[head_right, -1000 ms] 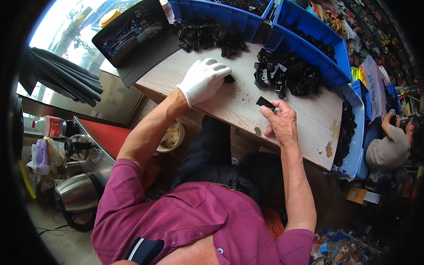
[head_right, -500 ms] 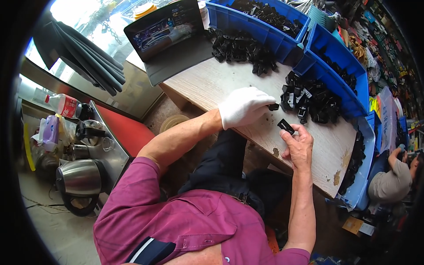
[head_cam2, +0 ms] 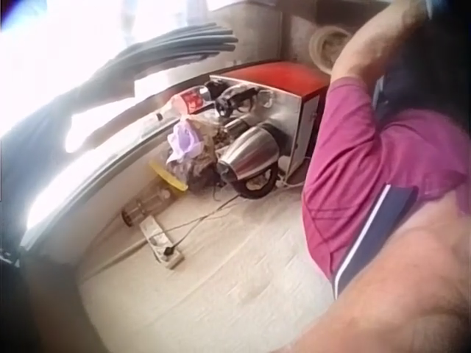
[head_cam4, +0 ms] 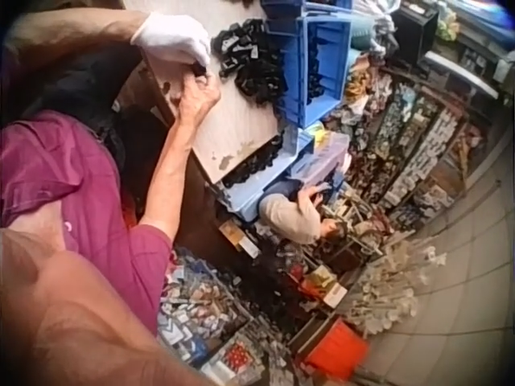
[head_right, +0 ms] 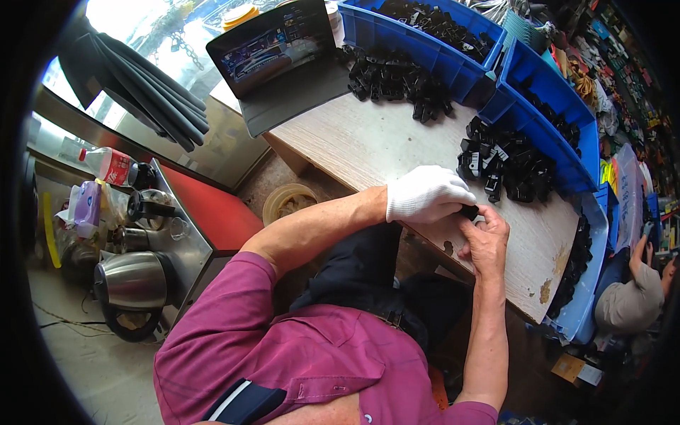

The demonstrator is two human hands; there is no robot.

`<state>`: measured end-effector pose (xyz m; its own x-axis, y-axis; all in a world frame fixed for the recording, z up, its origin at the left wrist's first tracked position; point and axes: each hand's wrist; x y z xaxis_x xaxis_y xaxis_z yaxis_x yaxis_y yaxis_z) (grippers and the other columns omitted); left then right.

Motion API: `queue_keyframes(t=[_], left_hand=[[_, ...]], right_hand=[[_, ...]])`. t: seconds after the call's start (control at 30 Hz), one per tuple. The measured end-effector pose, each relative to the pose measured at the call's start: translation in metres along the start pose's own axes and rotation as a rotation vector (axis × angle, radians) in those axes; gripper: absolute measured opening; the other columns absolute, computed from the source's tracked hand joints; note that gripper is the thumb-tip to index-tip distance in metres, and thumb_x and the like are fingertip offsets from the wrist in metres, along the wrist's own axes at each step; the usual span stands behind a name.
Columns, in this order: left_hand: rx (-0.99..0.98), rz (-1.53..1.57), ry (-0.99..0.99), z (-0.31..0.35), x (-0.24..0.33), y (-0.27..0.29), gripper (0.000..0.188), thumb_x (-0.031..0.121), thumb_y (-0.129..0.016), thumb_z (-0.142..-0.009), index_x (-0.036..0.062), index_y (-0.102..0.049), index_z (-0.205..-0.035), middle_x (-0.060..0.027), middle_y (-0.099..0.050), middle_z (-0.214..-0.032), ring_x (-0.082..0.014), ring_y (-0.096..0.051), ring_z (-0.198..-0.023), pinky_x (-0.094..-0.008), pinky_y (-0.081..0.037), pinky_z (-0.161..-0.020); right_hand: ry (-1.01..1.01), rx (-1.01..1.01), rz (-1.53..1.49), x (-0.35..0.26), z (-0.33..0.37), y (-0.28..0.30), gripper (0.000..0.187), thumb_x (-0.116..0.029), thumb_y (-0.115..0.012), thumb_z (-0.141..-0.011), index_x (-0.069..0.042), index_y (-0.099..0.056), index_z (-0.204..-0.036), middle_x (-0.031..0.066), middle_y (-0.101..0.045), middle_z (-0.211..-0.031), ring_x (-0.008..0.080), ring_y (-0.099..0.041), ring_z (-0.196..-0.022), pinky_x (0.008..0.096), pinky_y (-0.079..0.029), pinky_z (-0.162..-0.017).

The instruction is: The recorder picks up and inspects small black plastic buckles or components at a workbench.

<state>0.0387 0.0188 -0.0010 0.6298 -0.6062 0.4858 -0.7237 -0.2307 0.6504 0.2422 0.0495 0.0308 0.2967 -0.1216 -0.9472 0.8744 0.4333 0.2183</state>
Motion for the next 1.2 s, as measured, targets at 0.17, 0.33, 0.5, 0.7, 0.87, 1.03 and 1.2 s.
queue_keyframes(t=[0.17,0.33,0.5,0.7,0.87,1.03,1.2], left_hand=[[-0.02,-0.076,-0.035,-0.001,0.006,-0.001,0.03,0.014,-0.072,-0.083,0.0122,-0.075,-0.113,-0.0068,-0.074,-0.105,-0.0302,-0.071,-0.1,-0.0423,-0.058,-0.084],[-0.043,-0.168,-0.08,0.004,0.008,0.005,0.043,0.014,-0.07,-0.08,0.0125,-0.071,-0.123,-0.0048,-0.071,-0.105,-0.0286,-0.068,-0.098,-0.041,-0.055,-0.085],[-0.077,-0.302,-0.049,0.008,0.021,0.007,0.048,0.017,-0.071,-0.079,0.0141,-0.069,-0.126,-0.0025,-0.069,-0.108,-0.0268,-0.066,-0.101,-0.0399,-0.054,-0.083],[-0.042,-0.296,-0.026,0.013,0.023,0.005,0.041,0.016,-0.07,-0.079,0.0132,-0.069,-0.12,-0.0039,-0.07,-0.106,-0.0279,-0.065,-0.102,-0.0407,-0.054,-0.083],[0.288,-0.197,0.098,0.011,0.013,0.023,0.035,0.002,-0.065,-0.083,0.0098,-0.071,-0.116,-0.01,-0.071,-0.105,-0.0342,-0.066,-0.1,-0.0443,-0.054,-0.088],[0.384,-0.59,0.422,0.002,-0.074,0.058,0.03,0.012,-0.065,-0.089,0.0201,-0.074,-0.116,-0.0116,-0.071,-0.092,-0.0367,-0.067,-0.086,-0.0467,-0.057,-0.073],[0.304,-0.738,0.358,-0.006,-0.092,0.056,0.016,0.025,-0.068,-0.09,0.0193,-0.078,-0.102,-0.0102,-0.073,-0.088,-0.0355,-0.068,-0.084,-0.0474,-0.058,-0.068]], right_hand=[[-0.025,0.009,0.022,0.001,-0.002,0.0,0.031,-0.005,-0.075,-0.088,0.001,-0.07,-0.118,-0.0028,-0.052,-0.053,0.0066,-0.046,-0.037,0.0257,-0.04,-0.034],[-0.051,-0.012,0.047,-0.008,-0.005,-0.006,0.027,-0.006,-0.076,-0.088,0.002,-0.07,-0.114,-0.0031,-0.053,-0.055,0.006,-0.046,-0.039,0.0257,-0.039,-0.037],[-0.051,-0.025,0.032,-0.007,-0.003,0.0,0.026,-0.004,-0.075,-0.087,0.002,-0.07,-0.112,-0.0029,-0.054,-0.056,0.0061,-0.046,-0.039,0.0257,-0.039,-0.037],[-0.021,-0.051,0.081,-0.004,-0.005,0.0,0.028,0.0,-0.072,-0.086,0.002,-0.069,-0.113,-0.0015,-0.056,-0.058,0.0075,-0.048,-0.04,0.0264,-0.04,-0.037],[-0.037,-0.006,0.107,-0.004,-0.002,-0.003,0.034,-0.008,-0.078,-0.084,0.003,-0.067,-0.114,-0.002,-0.055,-0.058,0.0069,-0.047,-0.041,0.0256,-0.041,-0.036],[0.034,0.024,0.067,0.0,0.0,-0.003,0.036,-0.017,-0.082,-0.086,0.004,-0.065,-0.11,-0.002,-0.054,-0.055,0.0066,-0.045,-0.039,0.0252,-0.04,-0.036],[0.035,0.044,0.009,0.001,0.002,-0.001,0.031,-0.015,-0.081,-0.087,0.003,-0.066,-0.107,-0.0016,-0.055,-0.056,0.0066,-0.045,-0.039,0.025,-0.039,-0.035]])
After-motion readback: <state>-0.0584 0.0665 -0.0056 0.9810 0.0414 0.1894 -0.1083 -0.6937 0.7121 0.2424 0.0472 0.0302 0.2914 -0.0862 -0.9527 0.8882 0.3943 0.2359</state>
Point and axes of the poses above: each hand's wrist, its own z-axis away from the middle knuckle, its own y-axis out of the back of the hand, x = y × z
